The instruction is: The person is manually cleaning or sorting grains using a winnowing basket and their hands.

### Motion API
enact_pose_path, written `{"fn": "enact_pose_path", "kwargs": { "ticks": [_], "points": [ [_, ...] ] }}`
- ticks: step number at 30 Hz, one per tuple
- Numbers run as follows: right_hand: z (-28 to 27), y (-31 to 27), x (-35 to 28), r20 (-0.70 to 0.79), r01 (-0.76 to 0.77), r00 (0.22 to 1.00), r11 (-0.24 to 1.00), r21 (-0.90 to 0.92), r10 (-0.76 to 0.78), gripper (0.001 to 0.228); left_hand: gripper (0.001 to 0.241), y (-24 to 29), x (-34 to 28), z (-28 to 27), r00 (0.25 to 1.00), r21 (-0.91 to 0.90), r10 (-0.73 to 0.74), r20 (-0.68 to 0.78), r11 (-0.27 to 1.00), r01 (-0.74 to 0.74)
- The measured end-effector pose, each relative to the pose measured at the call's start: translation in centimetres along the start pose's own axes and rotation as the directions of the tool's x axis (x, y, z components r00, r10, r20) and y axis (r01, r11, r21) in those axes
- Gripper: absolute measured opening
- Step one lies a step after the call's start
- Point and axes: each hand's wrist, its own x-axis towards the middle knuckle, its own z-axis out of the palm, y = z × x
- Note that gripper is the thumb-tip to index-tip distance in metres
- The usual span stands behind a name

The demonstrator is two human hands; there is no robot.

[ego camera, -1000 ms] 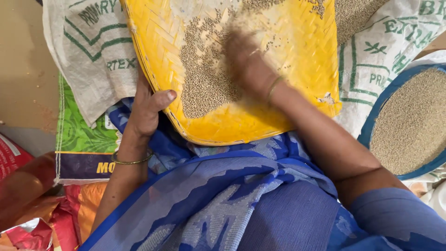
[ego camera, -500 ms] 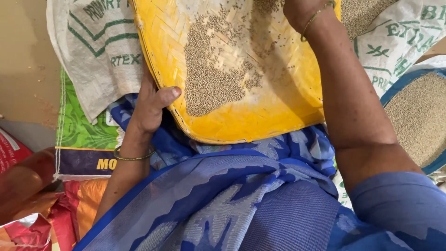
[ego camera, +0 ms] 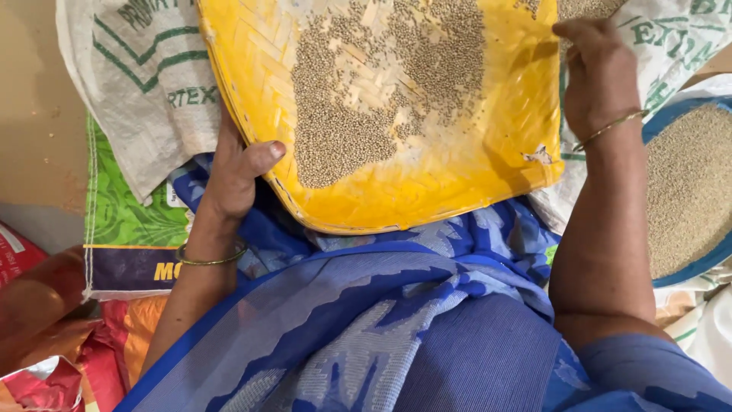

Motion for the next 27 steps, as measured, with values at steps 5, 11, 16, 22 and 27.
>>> {"fn": "enact_pose_path", "kwargs": {
  "ticks": [5, 11, 16, 22, 27],
  "points": [
    [2.0, -0.9, -1.5, 0.051, -0.001, 0.999, 0.998, 0.058, -0.001, 0.032, 0.098, -0.3, -0.2, -0.2, 1.000, -0.006, 0.001, -0.007, 1.000, -0.001],
    [8.8, -2.3, -2.8, 0.166, 0.168, 0.974, 0.982, -0.091, -0.151, 0.036, 0.094, 0.0, -0.1, 0.0, 1.000, -0.005, 0.017, -0.003, 1.000, -0.017],
    [8.5, -12.2, -3.8, 0.458, 0.314, 0.829, 0.945, 0.096, -0.322, 0.052, 0.094, 0.1, 0.1, -0.1, 1.000, 0.014, 0.011, -0.007, 1.000, -0.011],
    [8.9, -3.6, -1.9, 0.376, 0.206, 0.914, 0.973, -0.103, -0.154, 0.047, 0.095, 0.2, 0.0, 0.0, 1.000, -0.012, 0.012, -0.009, 1.000, -0.012],
    [7.4, -4.2, 0.7, 0.278, 0.107, 0.959, 0.974, -0.201, -0.048, 0.045, 0.094, -0.1, 0.0, -0.2, 1.000, -0.009, 0.002, -0.008, 1.000, -0.002]
  ]
}}
